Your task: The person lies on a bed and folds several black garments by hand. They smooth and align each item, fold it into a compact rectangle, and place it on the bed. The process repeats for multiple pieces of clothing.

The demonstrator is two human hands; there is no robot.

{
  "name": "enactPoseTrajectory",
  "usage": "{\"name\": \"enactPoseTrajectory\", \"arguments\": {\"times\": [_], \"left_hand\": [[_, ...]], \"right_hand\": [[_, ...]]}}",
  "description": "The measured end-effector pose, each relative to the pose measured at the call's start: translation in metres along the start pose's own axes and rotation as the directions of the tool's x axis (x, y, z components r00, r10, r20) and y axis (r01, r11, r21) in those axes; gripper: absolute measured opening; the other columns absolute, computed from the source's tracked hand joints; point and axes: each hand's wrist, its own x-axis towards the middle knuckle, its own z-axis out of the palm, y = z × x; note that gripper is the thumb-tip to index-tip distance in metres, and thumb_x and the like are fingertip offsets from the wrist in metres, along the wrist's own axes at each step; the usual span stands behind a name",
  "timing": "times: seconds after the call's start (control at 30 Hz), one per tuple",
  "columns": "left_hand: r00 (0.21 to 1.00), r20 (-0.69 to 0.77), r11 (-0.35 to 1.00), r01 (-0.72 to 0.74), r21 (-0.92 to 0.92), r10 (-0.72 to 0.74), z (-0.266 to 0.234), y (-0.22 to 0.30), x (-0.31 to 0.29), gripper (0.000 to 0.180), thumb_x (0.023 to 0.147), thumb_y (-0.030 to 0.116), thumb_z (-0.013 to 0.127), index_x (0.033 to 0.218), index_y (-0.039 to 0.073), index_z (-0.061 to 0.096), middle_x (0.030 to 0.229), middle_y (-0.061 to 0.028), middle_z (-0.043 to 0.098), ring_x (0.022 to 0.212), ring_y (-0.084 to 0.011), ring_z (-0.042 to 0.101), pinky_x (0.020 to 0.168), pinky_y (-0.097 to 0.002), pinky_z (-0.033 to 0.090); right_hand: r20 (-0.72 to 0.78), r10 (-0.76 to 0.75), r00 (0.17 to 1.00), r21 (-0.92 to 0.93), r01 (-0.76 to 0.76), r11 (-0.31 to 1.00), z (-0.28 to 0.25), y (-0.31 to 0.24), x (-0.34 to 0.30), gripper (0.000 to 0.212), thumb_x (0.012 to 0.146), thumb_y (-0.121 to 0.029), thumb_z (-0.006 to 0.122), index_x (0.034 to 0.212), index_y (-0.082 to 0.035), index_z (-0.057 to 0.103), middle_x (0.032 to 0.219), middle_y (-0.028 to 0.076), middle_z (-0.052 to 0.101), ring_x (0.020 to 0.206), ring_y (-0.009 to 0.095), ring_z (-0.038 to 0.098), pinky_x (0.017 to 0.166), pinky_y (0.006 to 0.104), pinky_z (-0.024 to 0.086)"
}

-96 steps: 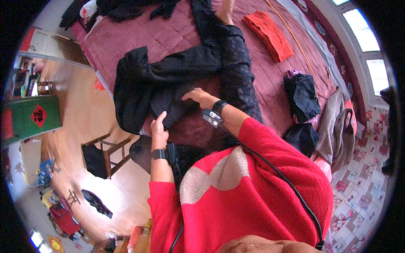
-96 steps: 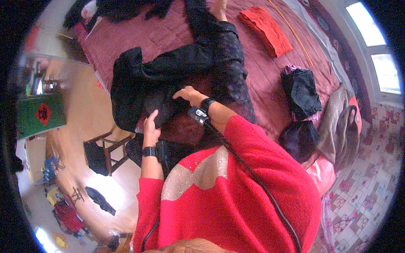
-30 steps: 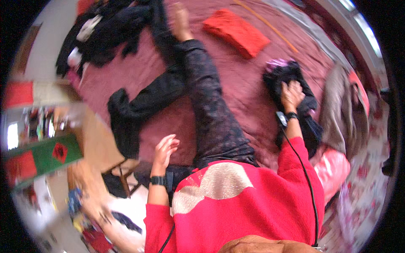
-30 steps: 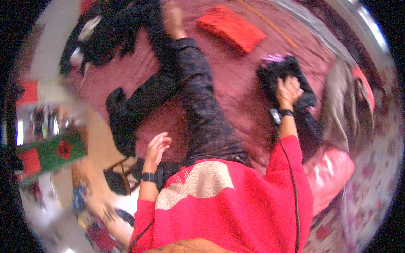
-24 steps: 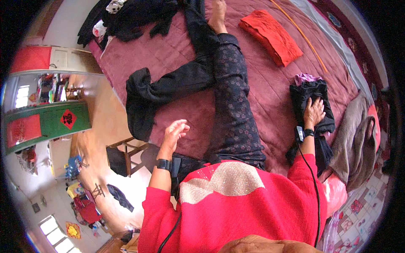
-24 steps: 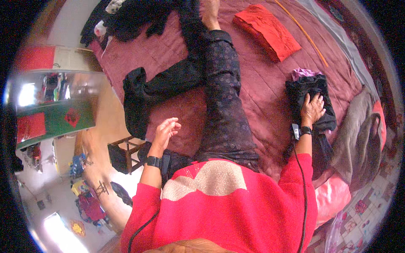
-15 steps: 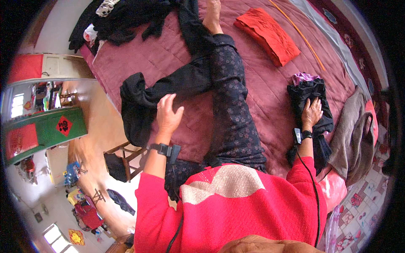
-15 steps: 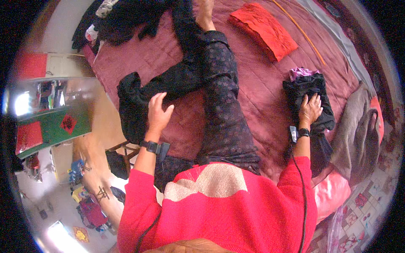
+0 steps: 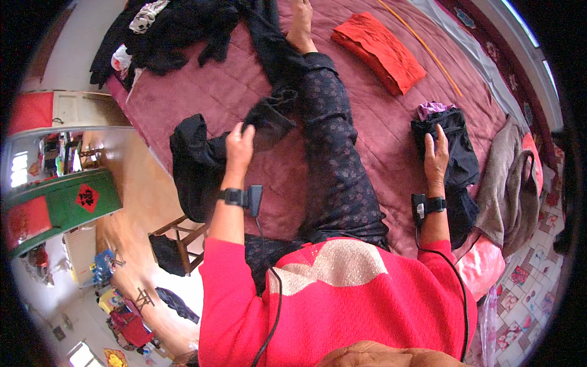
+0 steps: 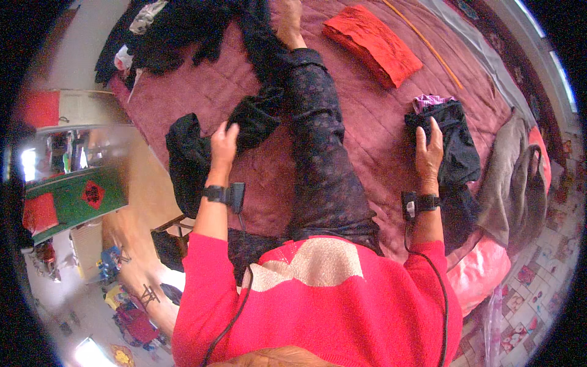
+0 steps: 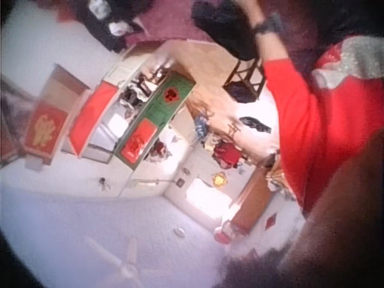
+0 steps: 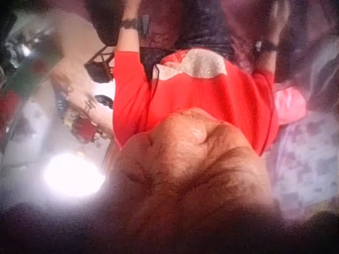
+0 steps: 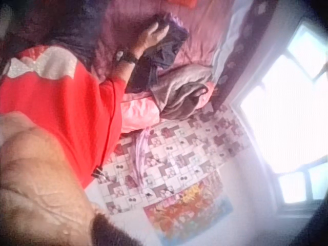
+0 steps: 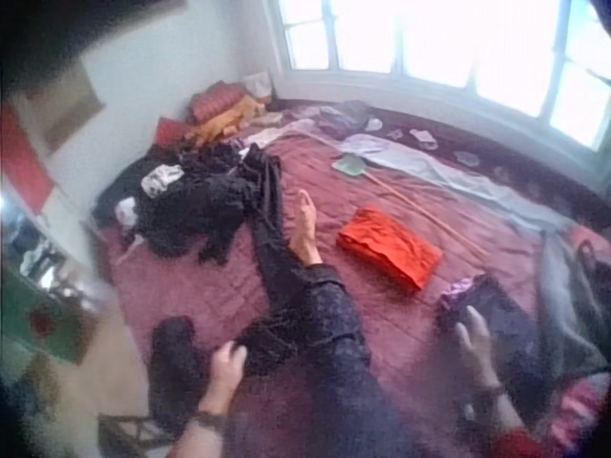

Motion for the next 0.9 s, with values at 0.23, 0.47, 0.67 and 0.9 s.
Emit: {"name": "enactPoseTrajectory", "arguments": {"times": [0.23,0.47,0.67,0.9], "left_hand": [[0.966,0.092,0.493,0.204,-0.846,-0.241,-0.081,0.023,-0.083,0.033,0.099,0.018,0.055,0.126,-0.002,0.059,0.123,-0.0104,0.065,0.110,-0.0233,0.062,0.098,-0.0366,0.048],[0.944,0.215,0.356,0.296,-0.886,-0.250,-0.102,0.032,-0.153,0.032,0.099,0.017,0.055,0.124,-0.003,0.059,0.118,-0.0106,0.067,0.107,-0.0222,0.064,0.096,-0.0352,0.049],[0.859,-0.491,0.972,-0.214,-0.094,0.142,-0.108,0.025,-0.159,0.024,0.100,0.017,0.056,0.117,0.001,0.062,0.109,-0.0053,0.059,0.097,-0.0129,0.054,0.087,-0.0281,0.045],[0.905,-0.247,0.937,-0.319,0.141,0.345,-0.088,0.037,-0.223,0.076,0.078,0.037,0.080,0.135,-0.001,0.047,0.119,-0.0152,0.054,0.105,-0.0265,0.055,0.093,-0.0375,0.045]], "right_hand": [[0.493,-0.178,0.852,0.660,-0.232,0.715,0.074,-0.138,-0.026,0.039,0.095,-0.013,0.064,0.131,-0.001,0.056,0.118,0.009,0.066,0.110,0.017,0.061,0.096,0.0308,0.048],[0.733,-0.564,0.379,0.655,-0.618,0.436,0.122,-0.254,-0.090,0.061,0.088,-0.013,0.072,0.142,-0.002,0.044,0.134,0.008,0.057,0.124,0.019,0.052,0.105,0.0354,0.043],[0.889,-0.390,0.239,0.333,-0.922,0.196,0.107,-0.293,-0.120,0.029,0.093,-0.012,0.062,0.119,-0.001,0.064,0.111,0.010,0.070,0.103,0.023,0.066,0.093,0.0400,0.053],[0.933,-0.297,0.203,0.203,-0.979,-0.032,0.113,-0.316,-0.122,0.030,0.097,-0.021,0.056,0.118,-0.001,0.062,0.110,0.014,0.070,0.098,0.029,0.068,0.091,0.0454,0.053]]}}
